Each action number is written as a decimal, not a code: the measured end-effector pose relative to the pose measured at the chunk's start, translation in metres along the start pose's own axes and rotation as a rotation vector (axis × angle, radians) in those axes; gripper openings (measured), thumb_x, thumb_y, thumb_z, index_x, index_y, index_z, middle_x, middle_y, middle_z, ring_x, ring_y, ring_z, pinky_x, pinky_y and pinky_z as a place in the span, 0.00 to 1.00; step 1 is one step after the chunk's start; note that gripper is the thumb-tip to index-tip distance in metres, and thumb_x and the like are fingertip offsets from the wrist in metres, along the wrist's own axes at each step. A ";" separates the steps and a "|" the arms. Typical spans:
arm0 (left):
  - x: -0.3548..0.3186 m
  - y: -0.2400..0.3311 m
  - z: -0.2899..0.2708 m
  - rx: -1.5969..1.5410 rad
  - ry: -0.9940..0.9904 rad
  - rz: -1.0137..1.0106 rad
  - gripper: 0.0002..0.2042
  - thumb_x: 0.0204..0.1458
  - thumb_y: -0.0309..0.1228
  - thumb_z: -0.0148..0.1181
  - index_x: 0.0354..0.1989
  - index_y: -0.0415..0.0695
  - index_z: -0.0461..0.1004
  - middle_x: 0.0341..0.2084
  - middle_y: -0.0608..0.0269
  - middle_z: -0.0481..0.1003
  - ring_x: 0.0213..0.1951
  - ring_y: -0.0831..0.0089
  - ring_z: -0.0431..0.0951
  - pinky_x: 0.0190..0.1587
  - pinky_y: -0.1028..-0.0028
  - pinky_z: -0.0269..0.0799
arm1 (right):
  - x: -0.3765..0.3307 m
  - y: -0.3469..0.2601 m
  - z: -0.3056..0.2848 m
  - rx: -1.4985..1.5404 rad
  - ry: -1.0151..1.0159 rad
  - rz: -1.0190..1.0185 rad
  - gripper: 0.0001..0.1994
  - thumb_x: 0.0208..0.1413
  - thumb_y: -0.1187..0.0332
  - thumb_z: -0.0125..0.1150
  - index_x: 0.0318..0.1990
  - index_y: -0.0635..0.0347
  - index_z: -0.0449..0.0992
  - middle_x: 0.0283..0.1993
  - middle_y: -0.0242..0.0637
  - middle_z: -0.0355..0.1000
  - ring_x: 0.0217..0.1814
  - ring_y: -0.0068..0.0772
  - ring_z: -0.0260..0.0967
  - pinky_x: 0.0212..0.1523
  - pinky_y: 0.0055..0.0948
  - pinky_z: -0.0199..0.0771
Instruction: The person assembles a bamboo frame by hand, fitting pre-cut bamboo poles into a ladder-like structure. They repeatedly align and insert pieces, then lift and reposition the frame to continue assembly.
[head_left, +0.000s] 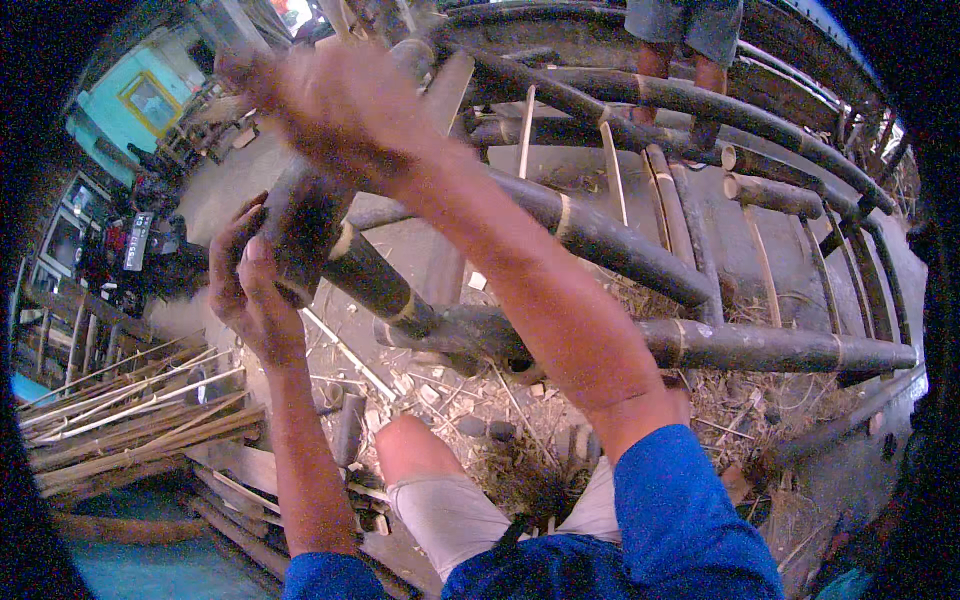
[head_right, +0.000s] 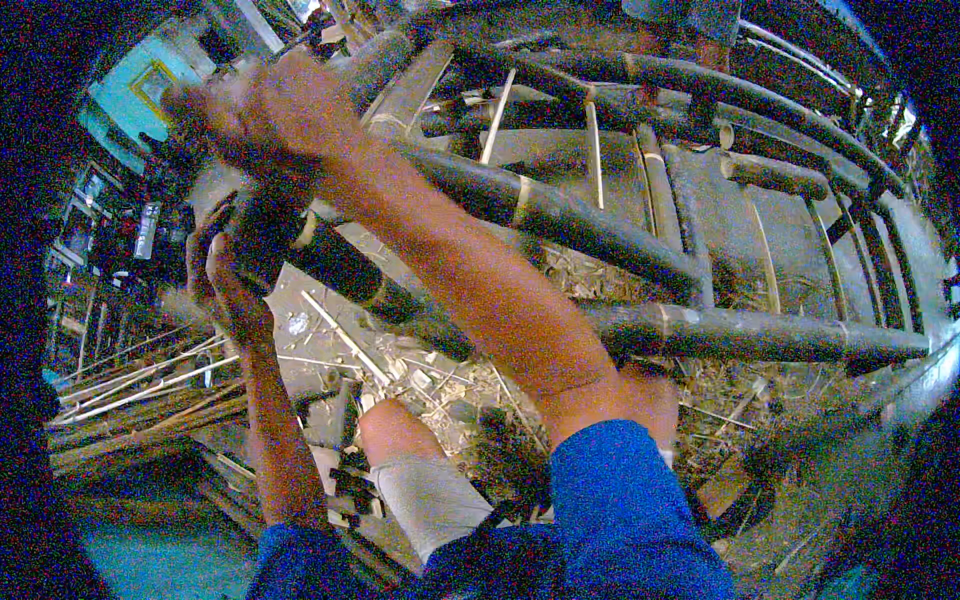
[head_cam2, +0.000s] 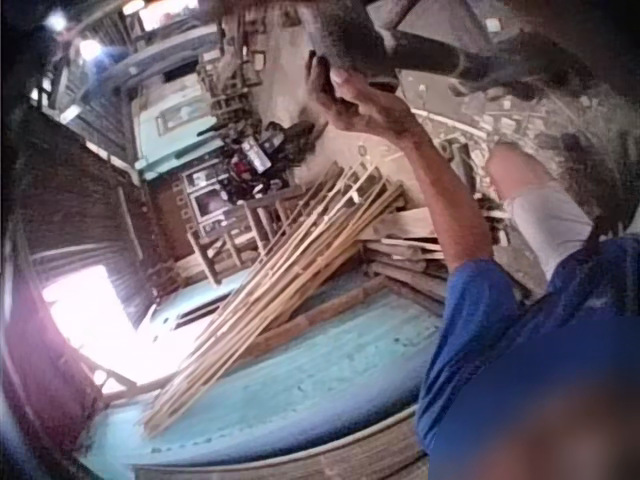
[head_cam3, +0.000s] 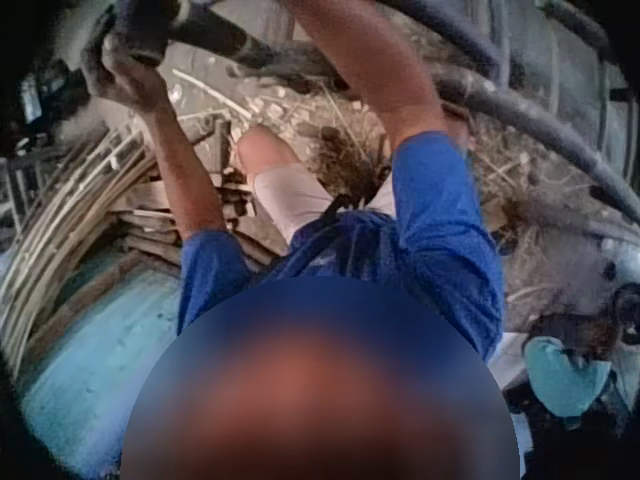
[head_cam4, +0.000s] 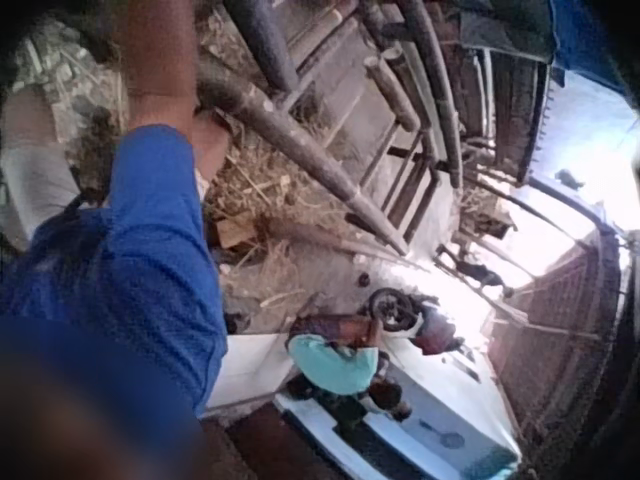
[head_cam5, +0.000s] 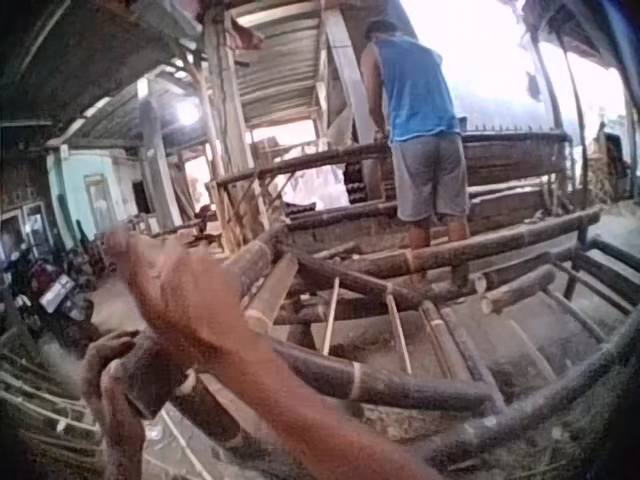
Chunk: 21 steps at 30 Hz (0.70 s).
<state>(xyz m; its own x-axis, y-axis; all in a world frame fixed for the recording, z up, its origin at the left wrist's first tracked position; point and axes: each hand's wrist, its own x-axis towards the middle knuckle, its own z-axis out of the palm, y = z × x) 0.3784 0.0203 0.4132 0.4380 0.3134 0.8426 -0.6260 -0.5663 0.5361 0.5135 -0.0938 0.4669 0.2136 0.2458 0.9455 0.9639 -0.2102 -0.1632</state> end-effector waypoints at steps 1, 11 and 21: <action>0.000 -0.002 0.000 -0.011 0.000 0.000 0.16 0.58 0.33 0.52 0.46 0.33 0.77 0.48 0.49 0.78 0.51 0.64 0.76 0.58 0.64 0.70 | 0.006 -0.004 0.000 -0.087 -0.039 0.010 0.35 0.65 0.34 0.34 0.36 0.57 0.77 0.28 0.52 0.77 0.34 0.60 0.78 0.35 0.55 0.77; 0.005 -0.005 -0.002 0.041 0.005 0.033 0.20 0.57 0.37 0.50 0.47 0.31 0.76 0.48 0.45 0.78 0.51 0.58 0.76 0.60 0.60 0.68 | -0.043 -0.003 -0.005 0.139 0.024 0.040 0.18 0.67 0.51 0.49 0.41 0.51 0.82 0.42 0.45 0.79 0.47 0.53 0.77 0.46 0.48 0.78; 0.007 -0.012 -0.003 0.141 0.089 -0.007 0.29 0.61 0.49 0.38 0.50 0.32 0.72 0.50 0.44 0.75 0.56 0.54 0.74 0.62 0.55 0.67 | -0.195 0.018 -0.095 -0.451 0.265 0.449 0.18 0.56 0.53 0.66 0.42 0.59 0.82 0.37 0.44 0.80 0.41 0.49 0.78 0.44 0.42 0.76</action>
<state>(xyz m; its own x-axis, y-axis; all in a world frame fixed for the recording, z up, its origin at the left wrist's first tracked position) 0.3871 0.0311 0.4129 0.3788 0.3804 0.8437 -0.5239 -0.6634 0.5343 0.4743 -0.2351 0.3059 0.4756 -0.1844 0.8601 0.6187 -0.6250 -0.4761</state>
